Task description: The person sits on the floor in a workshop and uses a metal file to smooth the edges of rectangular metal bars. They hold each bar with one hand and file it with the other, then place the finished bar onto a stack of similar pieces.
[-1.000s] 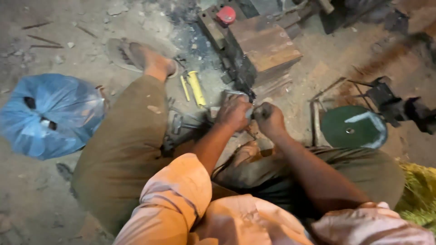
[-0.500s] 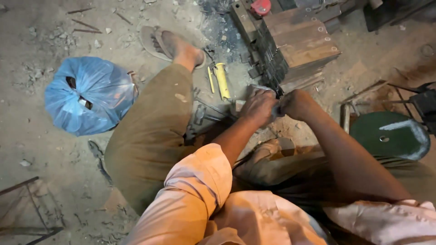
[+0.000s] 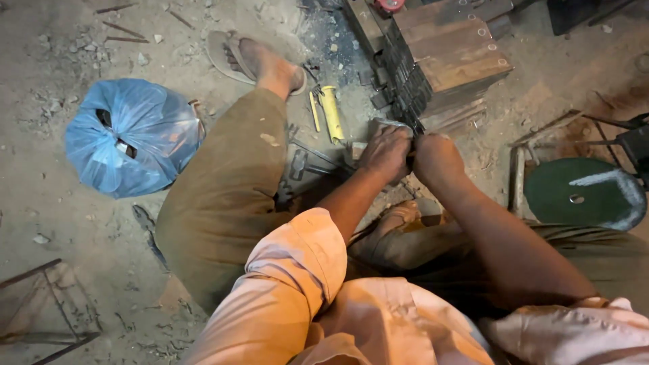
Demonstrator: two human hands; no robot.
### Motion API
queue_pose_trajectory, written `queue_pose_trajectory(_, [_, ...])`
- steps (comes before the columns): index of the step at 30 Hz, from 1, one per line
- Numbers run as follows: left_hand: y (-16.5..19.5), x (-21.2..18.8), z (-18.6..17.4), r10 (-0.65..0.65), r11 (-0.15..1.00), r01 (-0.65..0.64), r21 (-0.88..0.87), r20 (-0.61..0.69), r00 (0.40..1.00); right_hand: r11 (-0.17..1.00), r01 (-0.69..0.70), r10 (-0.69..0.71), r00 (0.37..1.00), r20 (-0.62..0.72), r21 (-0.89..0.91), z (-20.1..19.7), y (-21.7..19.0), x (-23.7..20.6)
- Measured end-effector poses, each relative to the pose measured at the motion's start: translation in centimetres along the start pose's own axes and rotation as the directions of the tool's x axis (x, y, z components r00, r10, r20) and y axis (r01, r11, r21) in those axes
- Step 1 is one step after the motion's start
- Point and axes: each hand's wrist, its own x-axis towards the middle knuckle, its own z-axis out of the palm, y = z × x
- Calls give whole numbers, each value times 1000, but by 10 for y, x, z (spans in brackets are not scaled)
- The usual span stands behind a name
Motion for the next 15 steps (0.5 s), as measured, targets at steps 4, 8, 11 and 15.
queue_pose_trajectory(4, [2, -1, 2, -99, 995, 101, -13, 115, 988, 997, 78, -75, 987, -143, 18, -2, -2, -18])
queue_pose_trajectory(8, [6, 1, -3, -90, 996, 91, 3, 161, 983, 991, 120, -103, 969, -223, 60, -3, -1, -32])
queue_pose_trajectory(11, [8, 1, -5, -85, 996, 83, 21, 139, 987, 980, 135, -92, 959, -270, 147, -3, 2, -38])
queue_pose_trajectory(15, [7, 0, -3, -81, 997, 79, 22, 139, 987, 914, 222, -80, 920, -385, 339, 0, 12, -42])
